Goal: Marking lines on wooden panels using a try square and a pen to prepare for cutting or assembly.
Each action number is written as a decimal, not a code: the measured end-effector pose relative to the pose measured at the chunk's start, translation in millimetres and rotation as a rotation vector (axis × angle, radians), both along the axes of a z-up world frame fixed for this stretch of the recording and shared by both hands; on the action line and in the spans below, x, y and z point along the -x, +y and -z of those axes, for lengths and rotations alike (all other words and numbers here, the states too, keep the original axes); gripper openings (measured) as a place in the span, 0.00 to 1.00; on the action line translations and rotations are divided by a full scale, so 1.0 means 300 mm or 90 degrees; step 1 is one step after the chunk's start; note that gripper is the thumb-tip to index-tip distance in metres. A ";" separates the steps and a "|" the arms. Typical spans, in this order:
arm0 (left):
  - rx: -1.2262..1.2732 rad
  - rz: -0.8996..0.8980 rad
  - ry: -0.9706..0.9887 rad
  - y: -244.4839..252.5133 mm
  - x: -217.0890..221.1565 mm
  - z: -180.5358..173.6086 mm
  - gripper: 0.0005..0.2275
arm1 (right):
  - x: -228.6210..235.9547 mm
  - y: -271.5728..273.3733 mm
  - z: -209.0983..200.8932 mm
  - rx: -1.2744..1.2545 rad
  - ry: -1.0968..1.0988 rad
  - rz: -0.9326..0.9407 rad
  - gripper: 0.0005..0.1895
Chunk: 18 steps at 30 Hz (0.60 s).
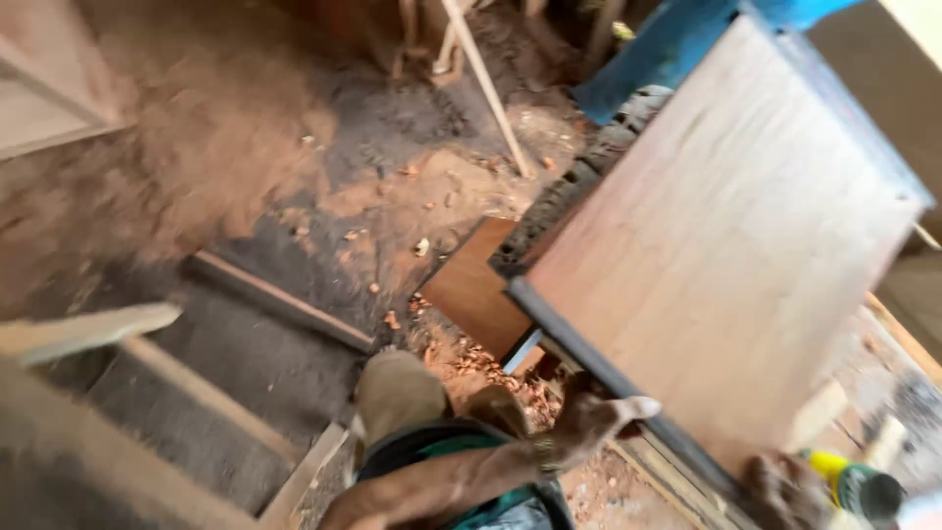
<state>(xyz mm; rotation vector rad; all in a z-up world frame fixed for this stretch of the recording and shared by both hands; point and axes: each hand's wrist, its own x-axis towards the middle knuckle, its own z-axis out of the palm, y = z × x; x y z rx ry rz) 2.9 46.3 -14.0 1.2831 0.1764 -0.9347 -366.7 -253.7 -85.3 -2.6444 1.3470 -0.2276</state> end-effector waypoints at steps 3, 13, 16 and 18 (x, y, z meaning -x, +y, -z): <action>-0.022 -0.011 -0.024 0.098 -0.134 0.030 0.16 | -0.002 0.155 0.087 -0.156 -0.078 0.132 0.10; -0.128 -0.091 -0.143 0.473 -0.767 0.128 0.15 | -0.905 1.187 -0.080 -0.858 -0.336 -0.174 0.19; -0.039 -0.170 -0.133 0.442 -0.917 0.192 0.12 | -1.070 1.216 -0.190 -0.845 -0.313 -0.189 0.19; -0.058 -0.192 -0.262 0.444 -0.995 0.396 0.15 | -1.165 1.278 -0.322 -0.849 -0.285 -0.248 0.20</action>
